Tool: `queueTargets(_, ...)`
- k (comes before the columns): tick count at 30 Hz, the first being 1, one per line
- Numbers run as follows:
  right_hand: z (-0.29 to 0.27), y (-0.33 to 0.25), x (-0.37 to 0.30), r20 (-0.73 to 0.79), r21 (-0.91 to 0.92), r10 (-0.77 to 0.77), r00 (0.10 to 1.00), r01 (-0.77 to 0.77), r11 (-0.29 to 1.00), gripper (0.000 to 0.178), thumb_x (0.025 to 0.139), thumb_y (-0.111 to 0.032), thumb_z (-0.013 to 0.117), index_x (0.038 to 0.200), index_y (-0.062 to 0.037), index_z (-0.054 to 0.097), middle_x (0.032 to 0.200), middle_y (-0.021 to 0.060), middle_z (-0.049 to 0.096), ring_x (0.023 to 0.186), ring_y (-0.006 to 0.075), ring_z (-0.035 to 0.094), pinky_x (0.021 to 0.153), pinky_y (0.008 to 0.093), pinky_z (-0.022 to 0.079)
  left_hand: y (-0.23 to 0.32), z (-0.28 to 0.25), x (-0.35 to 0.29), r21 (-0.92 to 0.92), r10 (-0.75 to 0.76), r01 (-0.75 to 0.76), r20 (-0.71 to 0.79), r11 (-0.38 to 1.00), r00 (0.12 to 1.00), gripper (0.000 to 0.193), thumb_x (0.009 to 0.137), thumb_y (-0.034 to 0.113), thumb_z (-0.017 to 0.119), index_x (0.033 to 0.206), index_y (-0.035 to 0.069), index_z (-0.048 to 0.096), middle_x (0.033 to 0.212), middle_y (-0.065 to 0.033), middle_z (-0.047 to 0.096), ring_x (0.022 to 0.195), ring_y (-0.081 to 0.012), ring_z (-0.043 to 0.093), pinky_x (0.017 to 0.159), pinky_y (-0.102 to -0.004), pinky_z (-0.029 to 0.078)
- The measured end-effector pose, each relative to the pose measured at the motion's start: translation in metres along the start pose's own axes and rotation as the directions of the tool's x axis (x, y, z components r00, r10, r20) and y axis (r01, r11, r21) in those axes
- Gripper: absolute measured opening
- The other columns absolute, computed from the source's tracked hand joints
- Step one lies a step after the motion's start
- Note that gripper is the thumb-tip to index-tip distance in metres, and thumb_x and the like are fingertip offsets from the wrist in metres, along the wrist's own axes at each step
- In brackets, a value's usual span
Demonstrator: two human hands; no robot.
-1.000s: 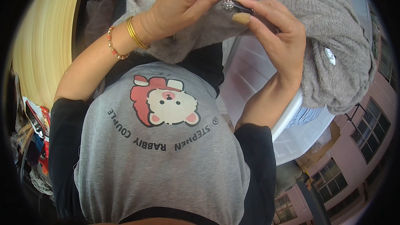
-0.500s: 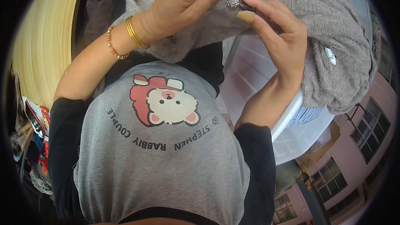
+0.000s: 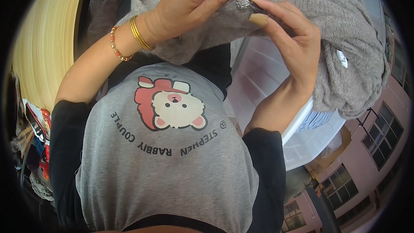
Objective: Inspecting fuzzy grey garments for quality and trimming loose threads using nippers.
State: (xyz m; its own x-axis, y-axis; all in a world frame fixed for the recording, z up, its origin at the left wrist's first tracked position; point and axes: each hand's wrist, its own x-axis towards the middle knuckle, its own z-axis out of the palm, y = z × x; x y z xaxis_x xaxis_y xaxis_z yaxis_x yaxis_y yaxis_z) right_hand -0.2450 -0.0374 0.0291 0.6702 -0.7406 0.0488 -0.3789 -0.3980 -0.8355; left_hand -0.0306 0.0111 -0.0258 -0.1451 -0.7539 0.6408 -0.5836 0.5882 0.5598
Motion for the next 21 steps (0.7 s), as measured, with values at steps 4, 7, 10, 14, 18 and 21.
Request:
queueTargets(4,-0.001,-0.002,0.0,0.016,0.029,0.015,1.0,-0.015,0.999,0.027,0.084,0.002,0.068,0.11,0.0025,0.07,0.089,0.0022,0.06,0.084,0.0083,0.057,0.072,0.0185,0.043,0.002,-0.003,0.001,-0.013,0.002,-0.002,0.018,1.0,1.0,0.009,0.094,0.011,0.059,0.098,0.004,0.057,0.081,-0.0169,0.061,0.071,-0.0358,0.063,0.06,-0.038,0.049)
queueTargets(7,-0.003,-0.002,0.001,0.031,0.042,0.042,0.999,-0.043,0.998,0.027,0.084,0.003,0.067,0.11,0.0024,0.07,0.089,0.0024,0.061,0.085,0.0085,0.057,0.072,0.0186,0.044,0.002,-0.003,0.001,0.005,0.013,-0.013,0.02,1.0,1.0,0.009,0.093,0.011,0.06,0.098,0.004,0.057,0.08,-0.0168,0.061,0.071,-0.0354,0.064,0.06,-0.0377,0.049)
queueTargets(10,-0.006,-0.003,0.001,0.054,0.03,0.046,0.997,-0.048,0.998,0.027,0.083,0.003,0.067,0.11,0.0022,0.07,0.09,0.0028,0.061,0.085,0.0088,0.058,0.073,0.019,0.045,0.004,-0.004,0.001,0.013,-0.008,0.008,0.028,1.0,1.0,0.009,0.093,0.011,0.06,0.097,0.004,0.057,0.081,-0.0167,0.061,0.071,-0.0354,0.064,0.06,-0.0376,0.049)
queueTargets(14,-0.01,-0.005,0.005,0.105,0.005,0.027,0.994,-0.027,1.0,0.028,0.083,0.003,0.067,0.111,0.0014,0.07,0.09,0.0031,0.061,0.085,0.0092,0.059,0.073,0.0195,0.045,0.005,-0.005,0.003,0.018,-0.006,0.006,0.028,1.0,1.0,0.009,0.094,0.012,0.059,0.097,0.004,0.057,0.081,-0.0167,0.061,0.071,-0.0356,0.063,0.06,-0.0378,0.049)
queueTargets(18,-0.009,-0.01,0.007,0.109,-0.015,0.047,0.993,-0.046,0.999,0.029,0.082,0.004,0.066,0.111,0.0009,0.071,0.091,0.0031,0.061,0.085,0.0093,0.059,0.073,0.0196,0.045,0.006,-0.006,0.003,0.005,-0.017,0.017,0.041,1.0,0.999,0.009,0.093,0.012,0.059,0.097,0.004,0.057,0.081,-0.017,0.061,0.071,-0.036,0.063,0.06,-0.0382,0.049)
queueTargets(21,-0.007,-0.01,0.008,0.124,-0.039,-0.009,0.992,0.014,0.999,0.03,0.081,0.005,0.067,0.11,0.0004,0.071,0.092,0.0039,0.063,0.085,0.0097,0.06,0.072,0.0196,0.045,0.007,-0.006,0.003,0.011,-0.027,0.027,0.041,1.0,0.999,0.01,0.094,0.012,0.059,0.097,0.004,0.057,0.081,-0.0172,0.061,0.071,-0.0363,0.063,0.06,-0.0385,0.049)
